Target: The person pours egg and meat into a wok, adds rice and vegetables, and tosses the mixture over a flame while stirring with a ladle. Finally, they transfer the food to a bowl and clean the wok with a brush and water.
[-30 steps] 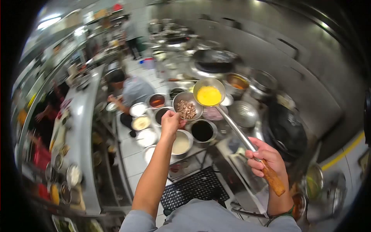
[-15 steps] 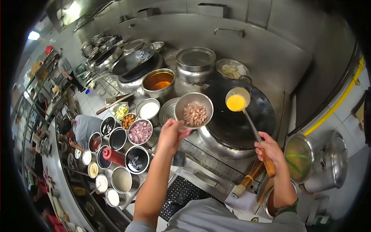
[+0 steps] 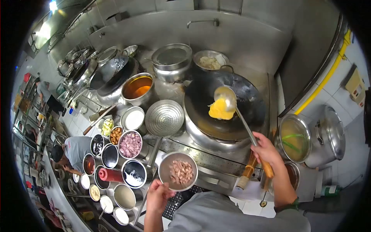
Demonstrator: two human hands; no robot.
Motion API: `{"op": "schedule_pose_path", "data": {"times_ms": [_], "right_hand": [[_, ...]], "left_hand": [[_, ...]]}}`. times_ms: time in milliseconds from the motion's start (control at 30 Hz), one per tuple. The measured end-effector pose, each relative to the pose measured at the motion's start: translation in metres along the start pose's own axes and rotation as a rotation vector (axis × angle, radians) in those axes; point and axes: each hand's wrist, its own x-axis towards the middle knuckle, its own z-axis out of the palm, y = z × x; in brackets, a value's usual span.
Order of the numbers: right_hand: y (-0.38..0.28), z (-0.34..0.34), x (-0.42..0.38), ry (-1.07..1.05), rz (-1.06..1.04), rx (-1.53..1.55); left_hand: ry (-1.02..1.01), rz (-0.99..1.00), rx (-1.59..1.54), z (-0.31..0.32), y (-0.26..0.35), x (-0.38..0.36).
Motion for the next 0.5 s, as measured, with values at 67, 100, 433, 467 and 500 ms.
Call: {"op": "schedule_pose_path", "data": {"times_ms": [67,100,433,467,500], "right_hand": [[-0.01,0.011,-0.03,0.074,0.057,-0.048],[0.002,0.013,-0.024,0.105,0.023,-0.071],[-0.012,0.055,-0.017,0.13,-0.059,-0.152],[-0.004,0.055,-0.012,0.178,-0.082,-0.213],[0.0,0.063,0.002,0.2,-0.08,-0.187]], "left_hand": [[0.044,-0.018,0.051,-0.021,0.003,-0.012],[0.038,-0.009,0.03,-0.031,0.004,-0.014],[-0.042,-0.06,-0.003,-0.086,0.012,-0.022],[-0.042,-0.079,0.007,-0.086,0.011,-0.025],[-0.032,-0.095,0.026,-0.086,0.012,-0.023]]}}
